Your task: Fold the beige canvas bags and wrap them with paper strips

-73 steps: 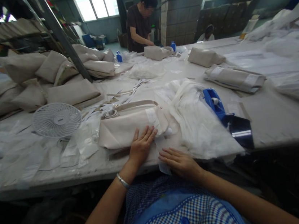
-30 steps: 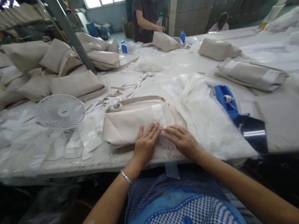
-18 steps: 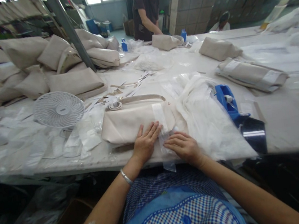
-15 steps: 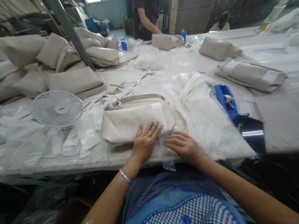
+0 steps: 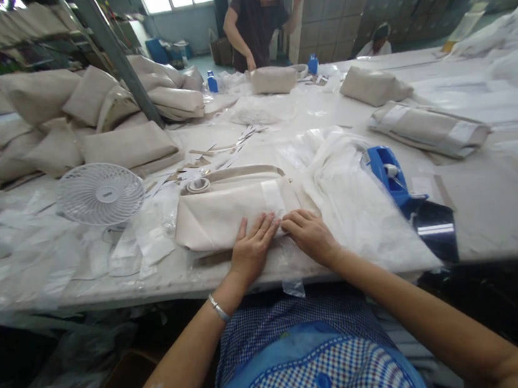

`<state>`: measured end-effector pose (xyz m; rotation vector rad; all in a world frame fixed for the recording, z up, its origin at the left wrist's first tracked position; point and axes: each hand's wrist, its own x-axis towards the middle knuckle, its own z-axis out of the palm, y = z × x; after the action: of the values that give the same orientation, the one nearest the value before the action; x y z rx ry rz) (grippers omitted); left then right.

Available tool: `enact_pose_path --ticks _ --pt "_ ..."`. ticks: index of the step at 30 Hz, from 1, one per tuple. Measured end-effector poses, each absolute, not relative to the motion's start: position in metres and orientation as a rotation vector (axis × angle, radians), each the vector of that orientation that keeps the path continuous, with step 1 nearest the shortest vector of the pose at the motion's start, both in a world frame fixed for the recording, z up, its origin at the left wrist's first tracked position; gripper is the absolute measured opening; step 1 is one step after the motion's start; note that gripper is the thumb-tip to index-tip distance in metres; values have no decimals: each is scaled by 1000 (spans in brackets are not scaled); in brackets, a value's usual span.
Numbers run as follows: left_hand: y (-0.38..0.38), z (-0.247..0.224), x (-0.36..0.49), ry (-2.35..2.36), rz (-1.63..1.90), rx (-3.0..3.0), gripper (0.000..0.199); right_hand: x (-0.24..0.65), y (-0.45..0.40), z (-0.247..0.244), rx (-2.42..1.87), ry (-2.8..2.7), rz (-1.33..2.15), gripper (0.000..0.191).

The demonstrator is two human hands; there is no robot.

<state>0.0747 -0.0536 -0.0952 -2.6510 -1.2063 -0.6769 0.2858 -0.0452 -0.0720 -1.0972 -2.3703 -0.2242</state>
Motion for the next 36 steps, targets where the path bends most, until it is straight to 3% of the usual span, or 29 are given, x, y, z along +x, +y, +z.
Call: enact_pose_path --ticks 7,13,24,30,36 --pt "-57 -84 77 -1256 -855 -2733 50 279 -50 -89 -1178 -2328 -297 10" --pt "-55 -86 91 -1338 -957 -2529 20 276 -48 -86 -1207 -2315 -295 10" --pt "-56 -89 94 -1312 -839 -2485 22 319 -149 -104 -853 -2587 155 66" --pt "-56 -87 95 -1320 -801 -2467 23 297 -132 -121 -742 -2312 15 39" --pt "-54 -88 96 -1316 -822 -2454 25 284 -139 -114 -758 -2193 70 38"
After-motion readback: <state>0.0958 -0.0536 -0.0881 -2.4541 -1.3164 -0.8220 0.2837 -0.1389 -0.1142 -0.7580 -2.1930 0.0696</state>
